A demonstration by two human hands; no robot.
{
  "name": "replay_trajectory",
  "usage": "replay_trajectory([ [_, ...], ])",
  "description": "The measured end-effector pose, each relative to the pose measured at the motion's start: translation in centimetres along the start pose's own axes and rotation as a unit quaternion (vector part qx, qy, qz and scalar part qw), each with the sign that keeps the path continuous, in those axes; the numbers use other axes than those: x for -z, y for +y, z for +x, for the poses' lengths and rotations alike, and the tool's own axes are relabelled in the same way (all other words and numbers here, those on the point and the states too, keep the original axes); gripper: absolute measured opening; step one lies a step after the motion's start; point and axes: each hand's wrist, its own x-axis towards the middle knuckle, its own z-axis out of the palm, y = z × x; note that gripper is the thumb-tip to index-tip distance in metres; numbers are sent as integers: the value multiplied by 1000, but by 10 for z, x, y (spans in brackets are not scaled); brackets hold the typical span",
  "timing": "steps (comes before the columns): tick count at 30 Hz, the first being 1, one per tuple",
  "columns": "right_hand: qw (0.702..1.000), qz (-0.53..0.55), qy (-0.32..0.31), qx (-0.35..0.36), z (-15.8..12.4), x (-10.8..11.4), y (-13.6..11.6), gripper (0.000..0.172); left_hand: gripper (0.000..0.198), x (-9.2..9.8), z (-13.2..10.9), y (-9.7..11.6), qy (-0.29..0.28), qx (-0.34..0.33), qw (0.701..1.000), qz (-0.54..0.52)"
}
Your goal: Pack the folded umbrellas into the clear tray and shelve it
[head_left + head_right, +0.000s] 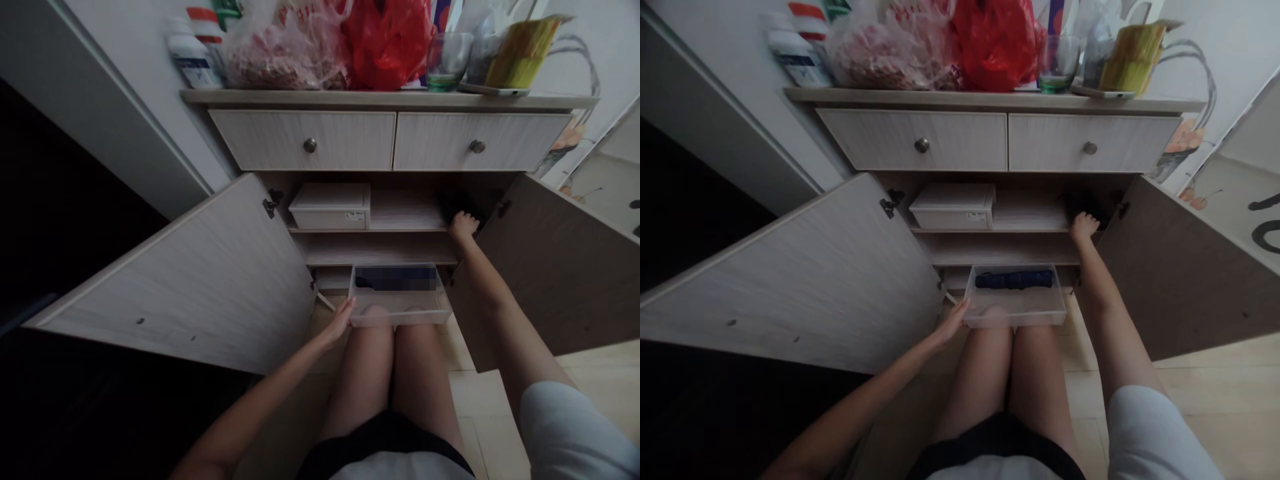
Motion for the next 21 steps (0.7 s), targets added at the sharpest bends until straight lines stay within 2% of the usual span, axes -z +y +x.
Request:
replay_trajectory([
  [3, 998, -12, -9, -59, -2, 3, -4, 56, 66, 0, 2, -1, -5, 4, 1000, -1],
  [6, 999, 13, -24, -46, -2, 6, -7, 61, 66, 0, 2, -1, -9, 7, 1000, -6],
  [12, 997, 57, -34, -36, -6, 5, -4, 44, 64, 1, 2, -4, -6, -5, 1000, -2],
  [16, 996, 75, -37, -40, -9, 7, 2, 49, 63, 1, -1, -2, -10, -2, 1000, -9],
  [18, 990, 126, -38, -59, -11, 10, 6, 51, 63, 0, -3, 0, -9, -1, 1000, -15],
  [21, 957, 265, -55, -102, -20, 15, 12, 49, 66, -1, -5, 1, -2, -1, 1000, -23],
])
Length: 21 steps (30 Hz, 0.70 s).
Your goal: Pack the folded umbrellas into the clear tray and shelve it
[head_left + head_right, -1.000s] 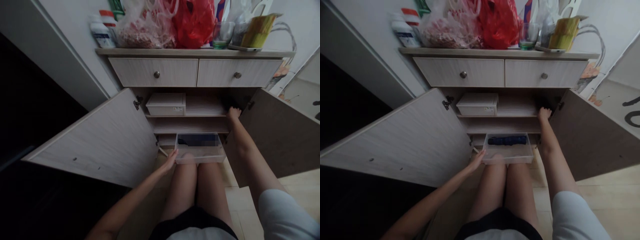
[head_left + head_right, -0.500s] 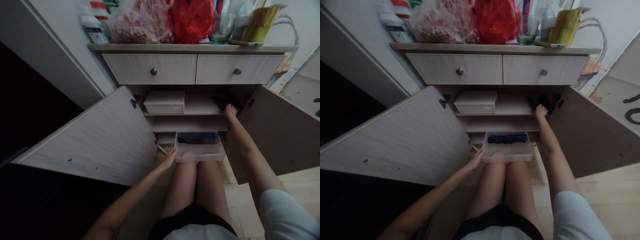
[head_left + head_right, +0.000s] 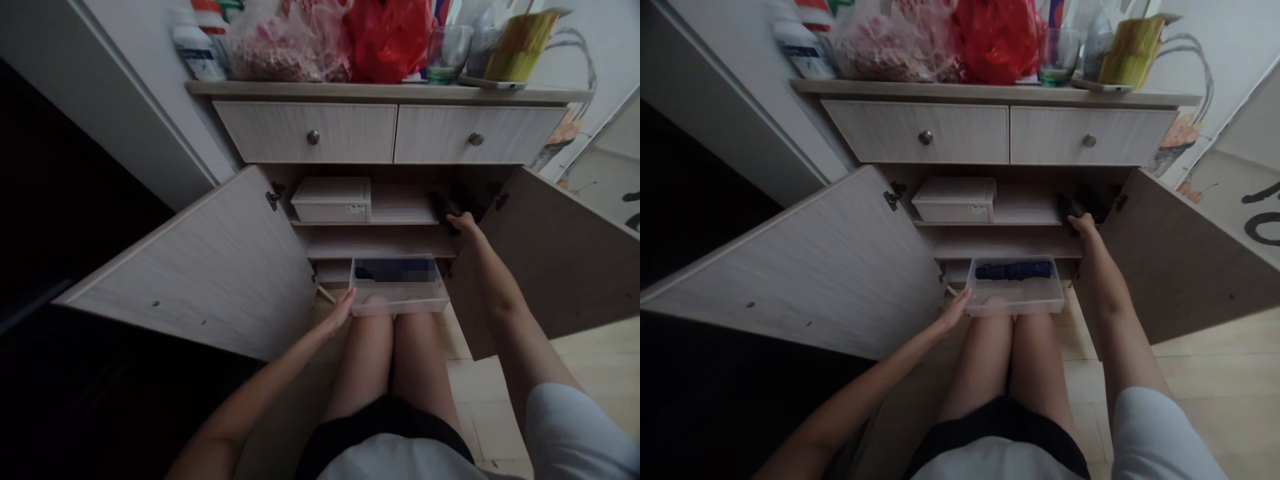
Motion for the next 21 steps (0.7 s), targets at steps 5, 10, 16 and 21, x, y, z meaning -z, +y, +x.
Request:
replay_trajectory([
  [5, 973, 150, -105, 140, -36, 12, 13, 37, 65, 2, -2, 1, -7, 1, 1000, 5],
  [10, 908, 135, -236, 318, -81, 18, 28, 46, 65, 0, -2, 3, -4, 0, 1000, 4],
  [16, 821, 17, -325, 468, -121, 11, 37, 48, 70, -1, -3, 2, -8, -16, 999, 31],
  [21, 778, -77, -343, 521, -138, -3, 33, 54, 78, -1, -4, 3, -9, -24, 999, 30],
])
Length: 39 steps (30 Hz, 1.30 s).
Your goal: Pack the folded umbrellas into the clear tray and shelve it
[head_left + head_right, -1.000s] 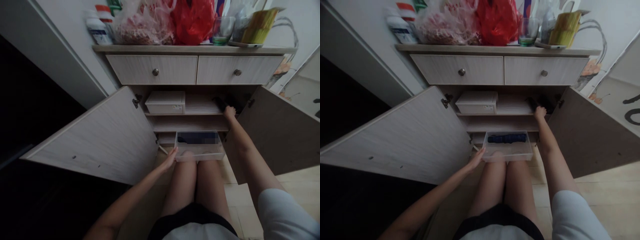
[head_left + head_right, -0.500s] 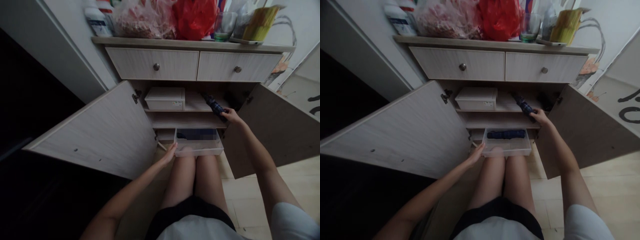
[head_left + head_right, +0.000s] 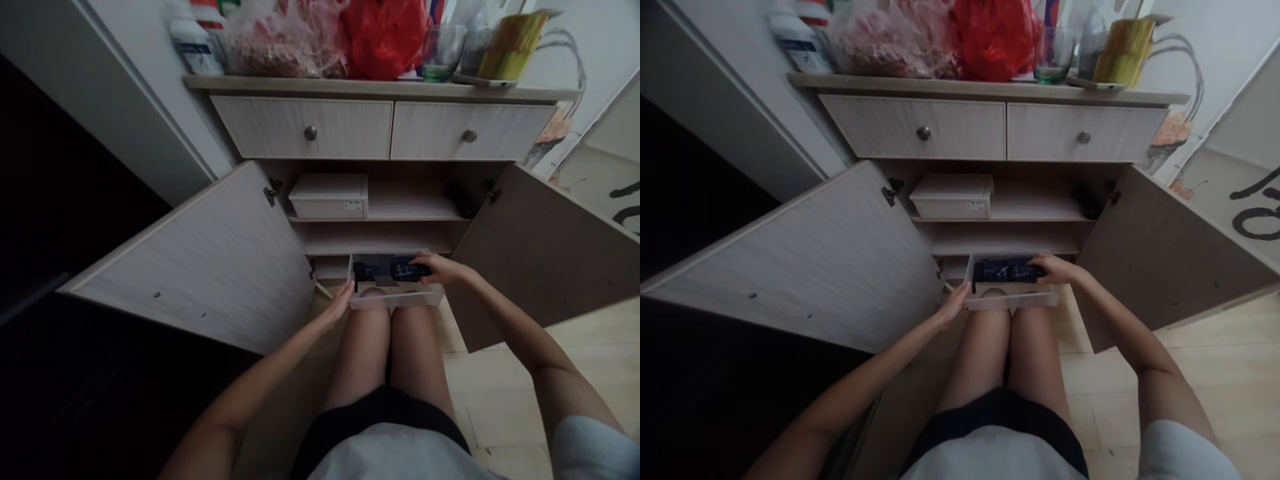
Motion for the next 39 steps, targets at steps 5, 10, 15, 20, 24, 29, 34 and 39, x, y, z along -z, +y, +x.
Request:
replay_trajectory([
  [5, 999, -35, -30, -4, 13, -17, -2, 54, 77, 0, -3, 1, -3, 8, 1000, 0],
  [10, 996, -84, -24, -24, 20, -32, 0, 57, 67, 3, -8, 5, -7, 8, 1000, -1],
  [15, 976, -206, -30, -61, 24, -39, -15, 49, 66, 4, -6, 5, -13, 12, 1000, 0],
  [20, 969, -236, -32, -65, 33, -28, -18, 46, 66, 2, -1, 0, -8, 9, 1000, -13],
  [24, 985, -134, 69, -87, 43, 8, 8, 39, 63, 2, 2, -2, -1, 9, 1000, -16],
  [29, 885, -191, 227, -358, 52, 67, 66, 43, 62, 3, 6, -4, 0, 11, 1000, -23],
  [34, 801, -180, 236, -520, 48, 98, 122, 49, 68, 3, 8, -7, -3, 5, 1000, -23],
  [39, 770, -151, 227, -577, 43, 98, 150, 49, 69, 2, 4, -4, -10, 5, 1000, -29],
])
